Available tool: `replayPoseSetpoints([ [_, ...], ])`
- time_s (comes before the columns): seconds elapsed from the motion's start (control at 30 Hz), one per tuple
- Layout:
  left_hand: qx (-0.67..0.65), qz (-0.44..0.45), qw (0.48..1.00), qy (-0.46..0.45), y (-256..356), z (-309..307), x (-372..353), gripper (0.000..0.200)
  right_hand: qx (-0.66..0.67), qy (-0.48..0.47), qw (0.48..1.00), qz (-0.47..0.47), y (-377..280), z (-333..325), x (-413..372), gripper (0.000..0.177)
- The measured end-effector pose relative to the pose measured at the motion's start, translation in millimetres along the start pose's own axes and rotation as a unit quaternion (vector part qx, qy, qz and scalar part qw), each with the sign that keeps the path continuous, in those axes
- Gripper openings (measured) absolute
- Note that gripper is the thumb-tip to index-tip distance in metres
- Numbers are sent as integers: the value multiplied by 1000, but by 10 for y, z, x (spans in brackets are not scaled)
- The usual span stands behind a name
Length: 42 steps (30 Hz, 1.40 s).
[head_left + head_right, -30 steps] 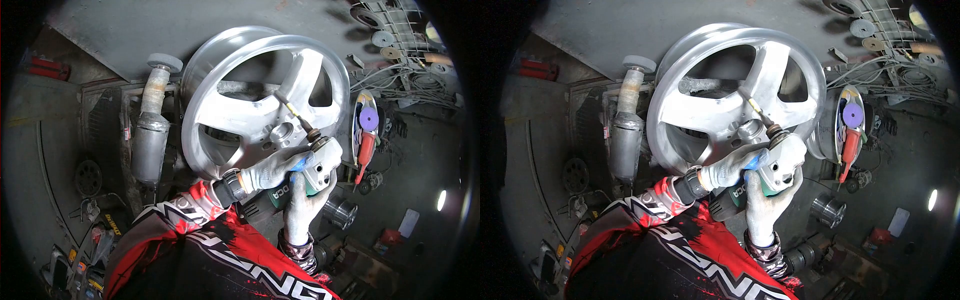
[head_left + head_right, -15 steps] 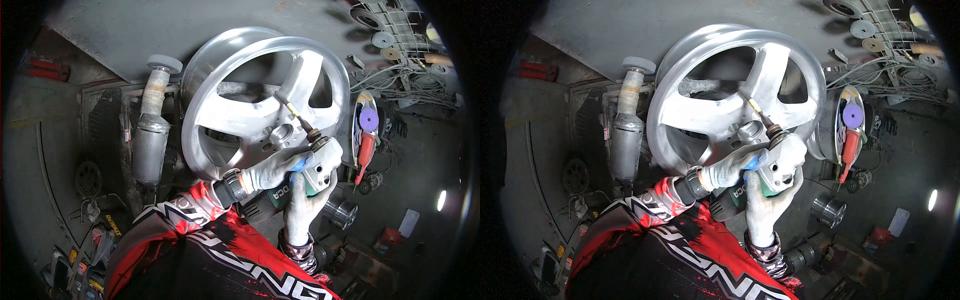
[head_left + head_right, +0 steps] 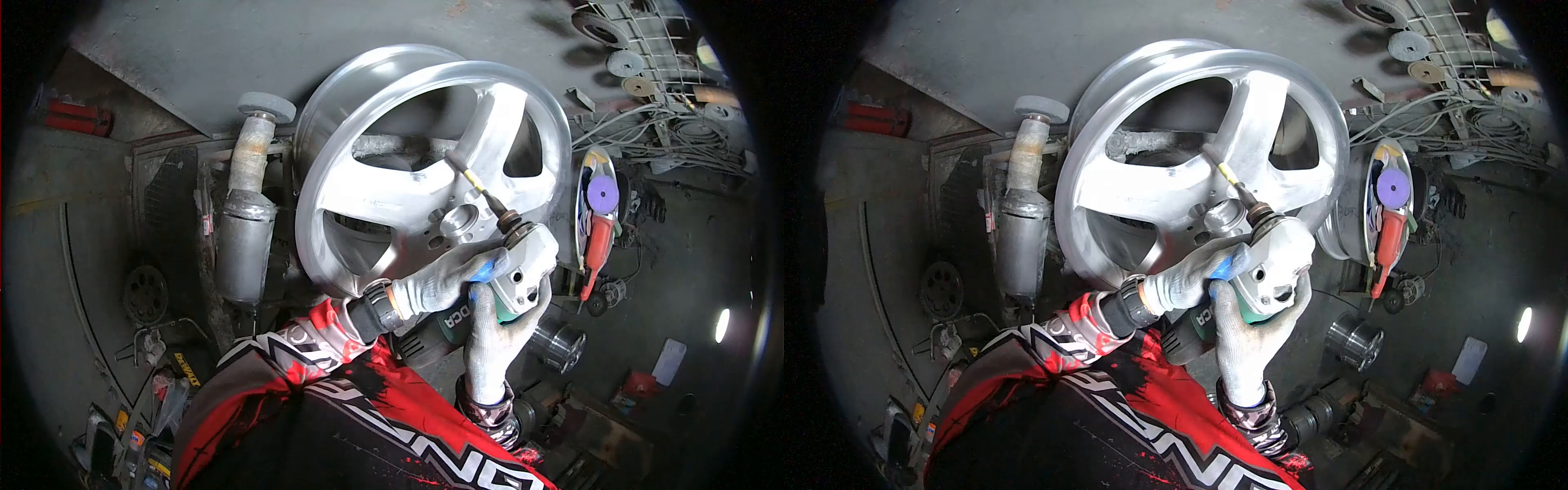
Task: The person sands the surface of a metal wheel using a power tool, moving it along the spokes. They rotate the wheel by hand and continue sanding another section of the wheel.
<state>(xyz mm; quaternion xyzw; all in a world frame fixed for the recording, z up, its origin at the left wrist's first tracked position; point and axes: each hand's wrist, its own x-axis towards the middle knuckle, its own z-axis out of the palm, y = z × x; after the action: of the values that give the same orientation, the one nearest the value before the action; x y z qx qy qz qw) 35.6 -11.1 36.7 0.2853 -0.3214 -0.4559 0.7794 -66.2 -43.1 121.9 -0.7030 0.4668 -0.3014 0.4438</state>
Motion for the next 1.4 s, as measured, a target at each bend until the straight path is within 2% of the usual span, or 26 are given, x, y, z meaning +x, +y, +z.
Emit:
replayPoseSetpoints([
  [0.03, -32, -5, 999, -1, 5, -4, -1, 65, -12, -5, 1000, 3, -3, -1, 1, 98],
  [0.07, -38, -63, 995, 64, -201, 19, -123, 69, -28, -16, 999, -22, 90, -35, -19, 100],
  [0.1, 10, -66, 995, 70, -51, 33, -158, 70, -28, -16, 999, -21, 90, -49, -45, 100],
  [0.17, 138, 26, 987, 72, -250, -3, -309, 69, -18, -43, 999, -14, 67, -44, -103, 101],
  [0.23, 117, 12, 992, 46, -104, 1, -265, 68, -1, -47, 999, 9, -2, -33, -99, 101],
  [0.3, 46, -48, 995, 79, -163, 19, -237, 66, 13, -50, 999, 8, -12, -38, -50, 100],
  [0.33, 173, 99, 978, 54, -187, -16, -140, 67, 13, -50, 999, 7, 3, -17, -29, 100],
  [0.37, 64, 23, 997, 28, -180, -15, -90, 69, 0, -19, 1000, -14, 39, 9, -6, 93],
  [0.43, -18, -67, 997, -25, 98, -29, 21, 71, -12, 9, 999, -35, 46, 26, -12, 86],
  [0.57, -32, -66, 996, 59, -114, 1, -175, 69, -28, -26, 998, -52, 90, 13, -81, 86],
  [0.63, 99, 31, 992, 71, -171, -7, -291, 66, -34, -38, 998, -33, 57, 3, -153, 85],
  [0.67, 99, 30, 992, 71, -172, -14, -334, 66, -33, -37, 998, -32, 48, 4, -180, 85],
  [0.73, 80, 5, 995, 53, -31, 6, -330, 61, 40, -63, 997, 5, 41, -1, -201, 86],
  [0.87, 76, -32, 996, 47, 71, 41, -275, 57, 27, -75, 997, 11, 60, -69, -161, 85],
  [0.93, 21, -89, 994, 58, 9, 65, -222, 47, 55, -59, 996, 38, 82, -84, -137, 85],
  [0.97, 21, -89, 994, 57, -74, 54, -200, 47, 55, -58, 996, 38, 80, -91, -109, 85],
  [1.0, 135, 22, 990, 43, -200, 30, -185, 44, 40, -52, 998, 17, 72, -97, -75, 85],
  [1.03, 246, 132, 960, 27, -304, 3, -160, 42, 24, -46, 999, -4, 67, -100, -37, 85],
  [1.1, 270, 159, 950, 9, -392, -54, -37, 47, 25, -44, 998, -21, 95, -78, 37, 85],
  [1.17, 215, 206, 954, -20, -402, -75, 86, 48, 13, -4, 999, -37, 100, -61, 75, 84],
  [1.23, 240, 215, 947, -10, -362, -89, 58, 47, 10, 4, 999, -36, 83, -26, 53, 85],
  [1.27, 126, 86, 988, 7, -312, -73, -5, 49, -3, -15, 999, -34, 55, -23, 33, 85],
  [1.3, 7, -46, 999, 24, -240, -35, -62, 53, -17, -32, 999, -34, 38, -35, 8, 85],
  [1.33, 28, -39, 998, 47, -151, 16, -105, 62, -13, -34, 999, -29, 87, -56, -25, 85],
  [1.37, -3, -87, 995, 54, -22, 46, -125, 57, 3, -29, 999, -14, 138, -76, -47, 94],
  [1.4, 33, -62, 997, 42, 28, 37, -157, 55, 15, -39, 999, 6, 97, -82, -74, 94],
])
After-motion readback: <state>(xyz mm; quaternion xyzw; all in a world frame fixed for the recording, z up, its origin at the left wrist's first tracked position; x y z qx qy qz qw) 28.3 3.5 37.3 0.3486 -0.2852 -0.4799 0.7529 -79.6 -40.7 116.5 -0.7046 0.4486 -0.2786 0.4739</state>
